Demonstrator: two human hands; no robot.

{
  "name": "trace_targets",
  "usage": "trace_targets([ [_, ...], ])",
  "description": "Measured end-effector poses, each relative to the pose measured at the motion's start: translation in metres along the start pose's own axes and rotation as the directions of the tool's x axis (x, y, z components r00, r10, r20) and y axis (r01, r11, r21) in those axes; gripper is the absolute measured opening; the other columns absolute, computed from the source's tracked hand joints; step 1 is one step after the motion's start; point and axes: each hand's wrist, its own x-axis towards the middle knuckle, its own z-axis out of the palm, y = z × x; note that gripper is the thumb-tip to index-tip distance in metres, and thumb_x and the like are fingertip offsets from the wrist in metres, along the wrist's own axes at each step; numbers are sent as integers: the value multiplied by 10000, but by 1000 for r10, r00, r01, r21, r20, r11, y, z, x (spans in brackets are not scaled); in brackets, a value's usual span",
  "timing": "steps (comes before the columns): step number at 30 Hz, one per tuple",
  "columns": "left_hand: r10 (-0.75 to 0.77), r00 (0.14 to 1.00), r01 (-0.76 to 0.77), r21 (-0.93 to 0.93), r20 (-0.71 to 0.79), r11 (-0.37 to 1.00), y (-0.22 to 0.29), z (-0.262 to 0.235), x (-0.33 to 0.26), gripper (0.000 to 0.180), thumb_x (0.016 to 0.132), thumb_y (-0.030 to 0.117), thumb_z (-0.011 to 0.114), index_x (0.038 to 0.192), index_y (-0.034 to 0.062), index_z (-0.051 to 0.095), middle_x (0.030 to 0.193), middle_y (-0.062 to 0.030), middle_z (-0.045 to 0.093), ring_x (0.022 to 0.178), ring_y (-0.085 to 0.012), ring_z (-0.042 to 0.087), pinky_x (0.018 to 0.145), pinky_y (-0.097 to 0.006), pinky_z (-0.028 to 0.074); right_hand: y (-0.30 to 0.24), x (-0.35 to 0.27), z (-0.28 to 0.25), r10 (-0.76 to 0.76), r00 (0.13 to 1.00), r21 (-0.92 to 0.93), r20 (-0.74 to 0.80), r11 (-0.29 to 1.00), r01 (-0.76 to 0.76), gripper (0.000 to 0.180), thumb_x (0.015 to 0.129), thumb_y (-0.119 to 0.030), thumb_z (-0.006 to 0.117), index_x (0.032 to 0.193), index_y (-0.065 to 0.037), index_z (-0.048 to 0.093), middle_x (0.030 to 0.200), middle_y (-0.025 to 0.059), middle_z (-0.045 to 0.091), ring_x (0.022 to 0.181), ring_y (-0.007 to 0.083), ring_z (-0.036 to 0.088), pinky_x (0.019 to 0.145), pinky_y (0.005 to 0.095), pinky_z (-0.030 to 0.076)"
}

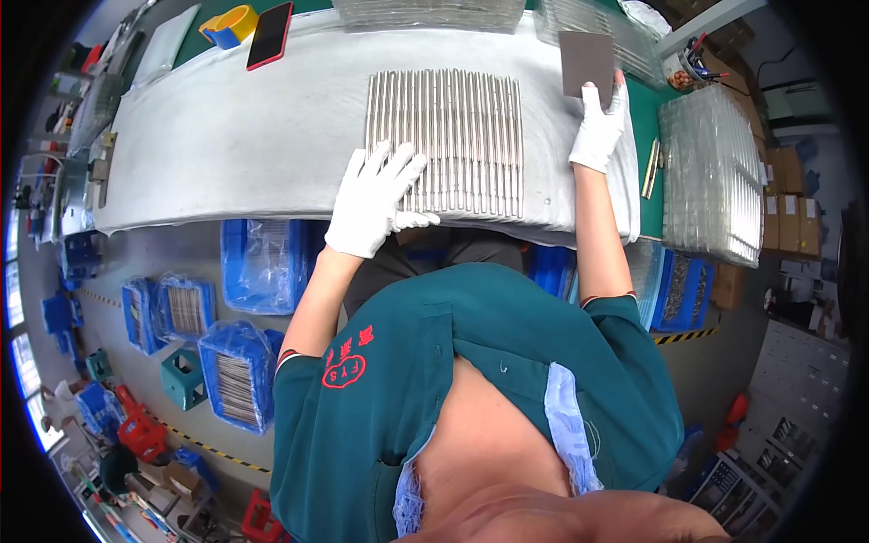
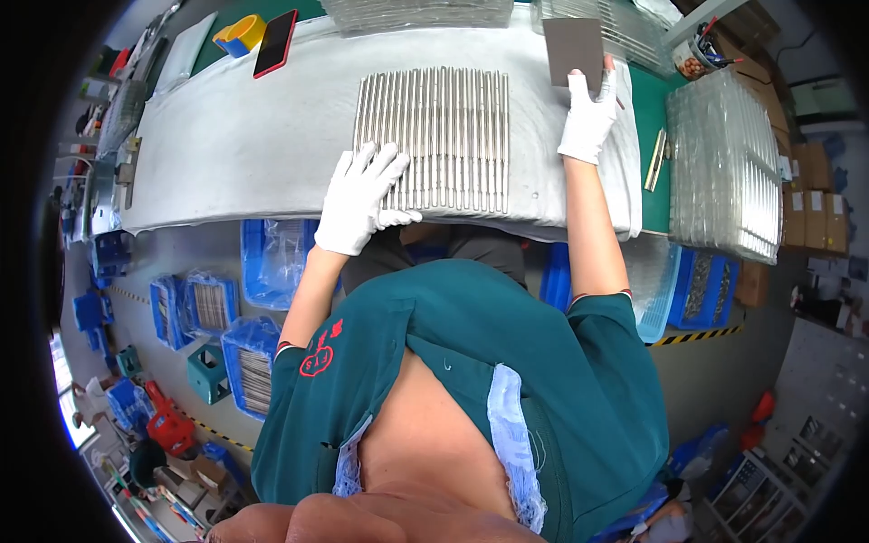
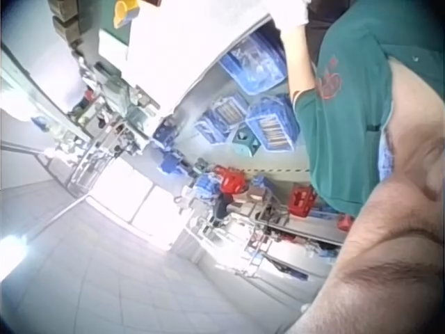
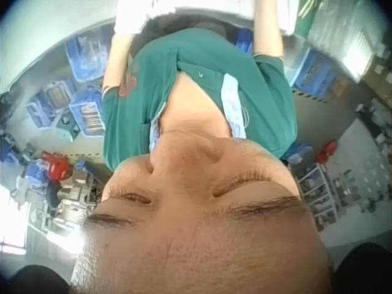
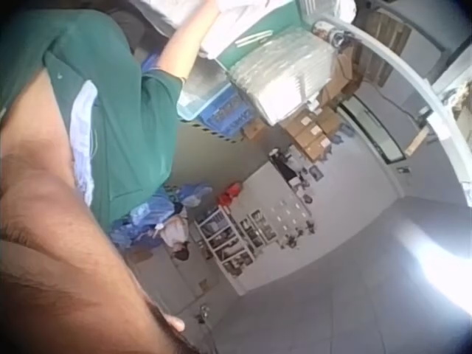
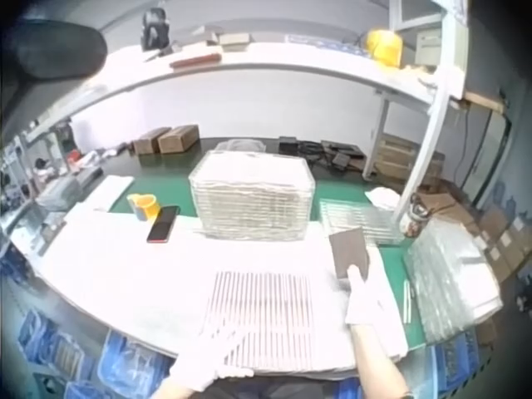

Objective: Polishing a set of thin metal rods using a sanding block on a workbench.

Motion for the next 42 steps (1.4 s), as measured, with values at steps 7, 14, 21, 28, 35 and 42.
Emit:
trace_targets([
  [7, -4, 1000, 4, 16, 9, 1000, 11, -2, -8, 725, 772, 572, 642, 1303, 83, 574, 1331, -108, 567, 1235, -359, 468, 1069, -520, 310, -38, -6, 75, 5, 761, -194, 649, 968, 159, 611, 866, -335, 684, 1393, -82, 506, 1274, 153, 607, 1180, 239, 562, 1016, 334, 423],
  [14, -54, 998, 55, -29, 10, 998, 20, 3, -15, 608, 779, 411, 705, 1307, 144, 568, 1338, -54, 562, 1241, -317, 472, 1075, -528, 308, -13, 1, 159, 155, 431, -205, 889, 976, 72, 631, 873, -462, 655, 1416, -176, 508, 1338, 99, 587, 1231, 211, 535, 1066, 319, 376],
  [21, -98, 995, 99, -41, 20, 994, 22, 3, -18, 592, 753, 329, 740, 1301, 177, 575, 1342, -27, 562, 1260, -286, 472, 1088, -508, 306, -3, 3, 170, 196, 270, -182, 943, 980, -74, 632, 877, -428, 673, 1423, -160, 502, 1391, 77, 549, 1287, 191, 488, 1101, 311, 339],
  [28, -90, 996, 91, -29, 18, 995, 25, -1, -15, 703, 645, 279, 801, 1302, 171, 576, 1322, -29, 580, 1218, -288, 500, 1072, -487, 342, -8, -6, 159, 150, 399, -174, 905, 984, 24, 648, 866, -414, 684, 1427, -151, 495, 1362, 83, 568, 1270, 204, 496, 1092, 319, 351],
  [35, -48, 999, 48, 1, -1, 999, 19, 1, -16, 660, 671, 293, 784, 1291, 184, 585, 1327, -17, 574, 1204, -271, 511, 1064, -492, 342, -26, -8, 97, 165, 574, -183, 802, 983, -26, 682, 842, -325, 721, 1437, -98, 474, 1411, 128, 531, 1303, 230, 485, 1088, 318, 361],
  [42, 42, 997, -43, -18, -71, 999, 16, 2, -17, 496, 804, 483, 655, 1189, 169, 646, 1242, -25, 624, 1147, -270, 554, 1025, -491, 373, -33, -17, 38, 307, 575, -358, 758, 933, -27, 618, 850, -94, 707, 1425, -62, 484, 1431, 83, 508, 1276, 167, 483, 1073, 295, 379],
])
